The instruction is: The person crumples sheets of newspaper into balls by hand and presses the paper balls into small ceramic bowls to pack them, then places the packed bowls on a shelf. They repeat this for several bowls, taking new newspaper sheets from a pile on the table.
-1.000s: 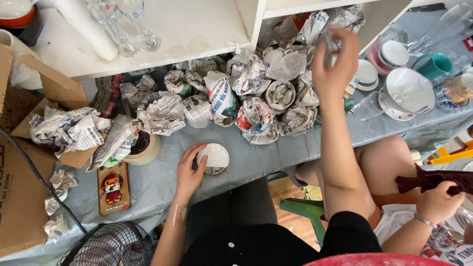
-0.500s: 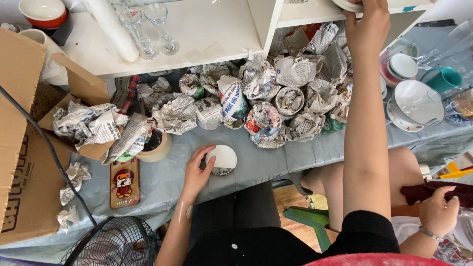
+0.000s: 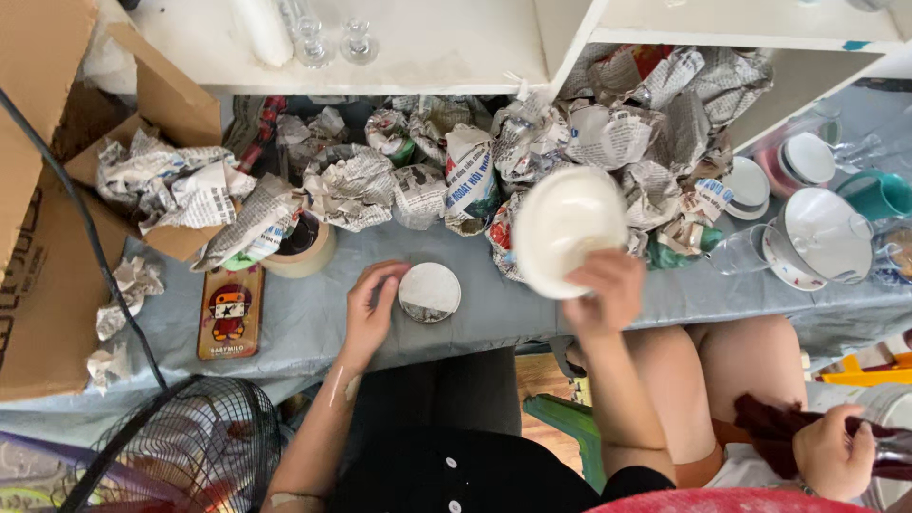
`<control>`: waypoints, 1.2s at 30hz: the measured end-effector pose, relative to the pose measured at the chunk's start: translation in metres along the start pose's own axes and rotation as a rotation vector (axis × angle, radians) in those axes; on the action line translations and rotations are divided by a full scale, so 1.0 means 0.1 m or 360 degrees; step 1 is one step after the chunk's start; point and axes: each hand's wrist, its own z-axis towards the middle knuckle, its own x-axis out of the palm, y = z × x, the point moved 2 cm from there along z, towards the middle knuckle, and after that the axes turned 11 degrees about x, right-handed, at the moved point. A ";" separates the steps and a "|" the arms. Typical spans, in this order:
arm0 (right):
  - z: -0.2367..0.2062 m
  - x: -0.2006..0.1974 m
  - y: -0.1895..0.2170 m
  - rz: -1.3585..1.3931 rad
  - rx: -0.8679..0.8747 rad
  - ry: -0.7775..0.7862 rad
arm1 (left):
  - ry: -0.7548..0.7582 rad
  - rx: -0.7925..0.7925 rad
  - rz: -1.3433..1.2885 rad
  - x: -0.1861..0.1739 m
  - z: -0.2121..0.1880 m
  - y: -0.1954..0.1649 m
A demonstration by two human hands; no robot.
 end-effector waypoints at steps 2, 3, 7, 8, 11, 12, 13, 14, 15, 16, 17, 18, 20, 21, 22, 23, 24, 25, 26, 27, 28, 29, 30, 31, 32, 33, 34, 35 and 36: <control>-0.38 0.33 0.24 0.0312 -0.0117 0.0369 | 0.0009 -0.0149 -0.0302 -0.04 -0.14 0.10; -0.54 0.50 0.33 0.0343 -0.0189 0.0526 | 0.0065 -0.0183 -0.0477 -0.07 -0.22 0.13; -0.95 1.01 0.55 0.0559 -0.0235 0.0870 | 0.0081 -0.0478 -0.0462 -0.15 -0.48 0.32; -1.00 1.10 0.58 0.0575 -0.0268 0.0888 | -0.0013 -0.0493 -0.0432 -0.20 -0.51 0.36; -1.02 1.26 0.67 0.0592 -0.0106 0.0821 | -0.0258 -0.0543 -0.0333 -0.44 -0.56 0.48; -1.02 1.28 0.68 0.0555 0.0053 0.0905 | -0.0320 -0.0566 -0.0292 -0.53 -0.58 0.50; -1.00 1.28 0.69 0.0514 0.0211 0.0989 | -0.0379 -0.0589 -0.0254 -0.61 -0.59 0.50; -0.97 1.28 0.68 0.0469 0.0367 0.1067 | -0.0360 -0.0546 -0.0136 -0.69 -0.59 0.49; -0.93 1.27 0.68 0.0499 0.0386 0.1105 | -0.0339 -0.0499 -0.0018 -0.77 -0.59 0.46; -0.90 1.25 0.68 0.0529 0.0410 0.1145 | -0.0316 -0.0456 0.0099 -0.82 -0.60 0.41; -0.88 1.23 0.68 0.0559 0.0440 0.1188 | -0.0357 -0.0472 0.0069 -0.85 -0.60 0.37; -0.87 1.23 0.69 0.0531 0.0466 0.1242 | -0.0399 -0.0487 0.0040 -0.87 -0.59 0.34; -0.86 1.27 0.68 0.0480 0.0506 0.1346 | -0.0422 -0.0448 0.0075 -0.87 -0.53 0.24; -0.87 1.27 0.67 0.0471 0.0556 0.1360 | -0.0398 -0.0402 0.0140 -0.86 -0.50 0.18; -0.88 1.28 0.65 0.0464 0.0607 0.1374 | -0.0374 -0.0357 0.0207 -0.86 -0.48 0.12; -0.90 1.29 0.64 0.0458 0.0654 0.1387 | -0.0345 -0.0346 0.0280 -0.84 -0.45 0.08; -0.92 1.28 0.64 0.0435 0.0659 0.1310 | -0.0318 -0.0330 0.0354 -0.81 -0.41 0.04; -0.93 1.26 0.64 0.0411 0.0660 0.1234 | -0.0293 -0.0312 0.0426 -0.77 -0.37 0.00; -0.94 1.26 0.63 0.0387 0.0660 0.1156 | -0.0274 -0.0302 0.0490 -0.74 -0.32 -0.02; -0.94 1.26 0.60 0.0360 0.0680 0.1114 | -0.0256 -0.0291 0.0553 -0.71 -0.29 -0.05; -0.94 1.26 0.58 0.0332 0.0700 0.1074 | -0.0238 -0.0283 0.0615 -0.67 -0.25 -0.07; -0.95 1.24 0.57 0.0304 0.0725 0.1037 | -0.0233 -0.0295 0.0666 -0.63 -0.22 -0.08; -0.97 1.23 0.57 0.0283 0.0752 0.1027 | -0.0227 -0.0313 0.0719 -0.60 -0.20 -0.09; -0.99 1.23 0.56 0.0264 0.0781 0.1020 | -0.0222 -0.0334 0.0772 -0.58 -0.18 -0.09; -0.99 1.24 0.55 0.0246 0.0805 0.1011 | -0.0199 -0.0236 0.0857 -0.54 -0.15 -0.12; -0.99 1.24 0.55 0.0244 0.0805 0.1013 | -0.0177 -0.0134 0.0942 -0.51 -0.11 -0.14; -0.99 1.24 0.55 0.0244 0.0802 0.1015 | -0.0155 -0.0030 0.1026 -0.49 -0.07 -0.18; -0.98 1.25 0.55 0.0244 0.0797 0.1017 | -0.0148 0.0033 0.1124 -0.48 -0.04 -0.23; -0.97 1.26 0.55 0.0229 0.0799 0.1028 | -0.0138 0.0094 0.1223 -0.47 -0.01 -0.30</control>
